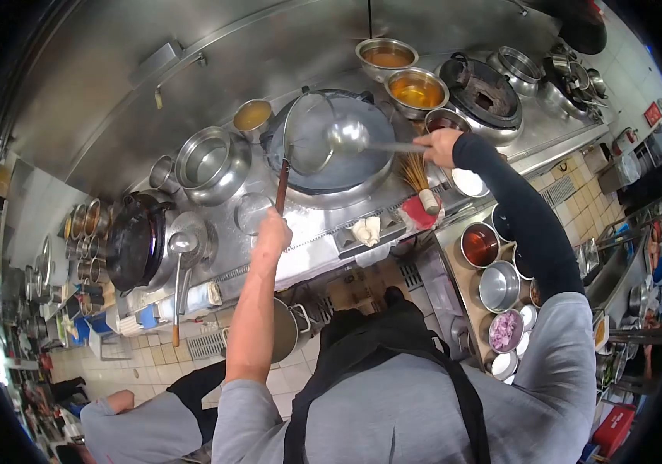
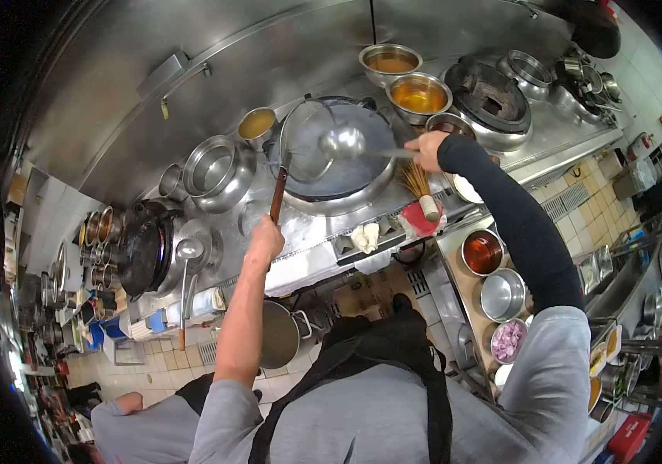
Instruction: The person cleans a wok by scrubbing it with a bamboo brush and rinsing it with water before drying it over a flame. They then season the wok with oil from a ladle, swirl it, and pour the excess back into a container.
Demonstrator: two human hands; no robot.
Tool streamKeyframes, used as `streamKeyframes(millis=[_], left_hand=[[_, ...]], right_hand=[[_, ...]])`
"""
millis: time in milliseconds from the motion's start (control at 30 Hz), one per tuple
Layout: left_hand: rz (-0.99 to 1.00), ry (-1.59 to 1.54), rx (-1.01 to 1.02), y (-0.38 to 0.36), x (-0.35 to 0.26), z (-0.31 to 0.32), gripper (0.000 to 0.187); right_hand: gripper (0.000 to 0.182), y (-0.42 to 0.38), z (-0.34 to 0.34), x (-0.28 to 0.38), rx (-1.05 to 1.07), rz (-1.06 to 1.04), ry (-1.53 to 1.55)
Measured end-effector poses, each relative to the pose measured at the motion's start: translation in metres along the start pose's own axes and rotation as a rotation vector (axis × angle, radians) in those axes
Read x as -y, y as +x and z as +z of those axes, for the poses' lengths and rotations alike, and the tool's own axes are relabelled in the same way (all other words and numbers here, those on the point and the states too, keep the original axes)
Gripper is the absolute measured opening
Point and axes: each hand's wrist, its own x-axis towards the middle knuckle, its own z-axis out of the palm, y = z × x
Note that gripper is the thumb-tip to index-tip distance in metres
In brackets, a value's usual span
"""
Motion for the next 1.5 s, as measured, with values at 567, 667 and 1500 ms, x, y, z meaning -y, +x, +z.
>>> streamKeyframes(millis=[567,667,1500], left_hand=[[-0.100,-0.124,0.037,-0.002,-0.001,0.004,0.035],[-0.050,-0.124,-0.006,0.005,0.014,0.019,0.038],[-0.073,-0.068,0.020,0.004,0.002,-0.001,0.039]], right_hand=[[0.048,0.015,0.021,-0.006,-0.214,-0.053,0.307],[0.049,0.009,0.047,-0.009,-0.212,-0.097,0.294],[0.047,-0.017,0.006,-0.053,-0.492,-0.024,0.169]])
